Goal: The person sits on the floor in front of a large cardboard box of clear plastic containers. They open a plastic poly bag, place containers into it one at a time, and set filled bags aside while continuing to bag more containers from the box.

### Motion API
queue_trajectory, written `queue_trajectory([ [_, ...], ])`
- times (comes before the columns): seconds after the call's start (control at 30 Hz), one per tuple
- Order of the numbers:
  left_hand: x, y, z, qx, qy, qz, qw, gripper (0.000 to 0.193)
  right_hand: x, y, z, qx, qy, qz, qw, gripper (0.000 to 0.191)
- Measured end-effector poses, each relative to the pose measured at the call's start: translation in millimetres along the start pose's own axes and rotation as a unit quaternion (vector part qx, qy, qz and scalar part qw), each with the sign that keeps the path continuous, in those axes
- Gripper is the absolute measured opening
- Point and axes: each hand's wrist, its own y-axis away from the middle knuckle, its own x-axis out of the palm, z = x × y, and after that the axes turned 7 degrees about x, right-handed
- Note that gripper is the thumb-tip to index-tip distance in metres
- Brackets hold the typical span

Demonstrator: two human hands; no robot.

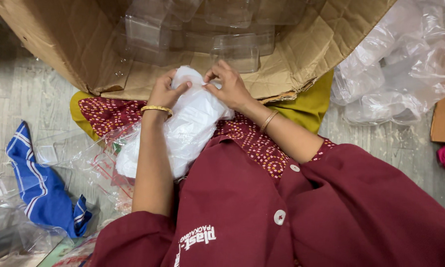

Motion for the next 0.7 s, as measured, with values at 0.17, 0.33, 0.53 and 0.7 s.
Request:
queue_trajectory([
  [0.17,-11.9,10.3,-31.8,0.001,0.019,0.084,0.996,0.03,-5.1,-5.6,16.1,0.041,-0.153,0.044,0.986,0.014],
  [0.33,-32.6,3.9,-72.8,-0.004,-0.14,0.07,0.988,0.031,-12.7,-12.5,39.0,-0.053,-0.201,0.051,0.977,0.042],
  [0.53,-21.1,0.7,-90.9,0.125,-0.06,0.154,0.978,0.041,-26.7,-28.3,46.5,0.066,-0.175,0.184,0.965,0.032],
  [0.7,-16.6,12.8,-89.2,0.013,-0.298,0.224,0.928,0.052,-33.5,-25.8,33.2,0.154,-0.15,0.079,0.973,0.026],
])
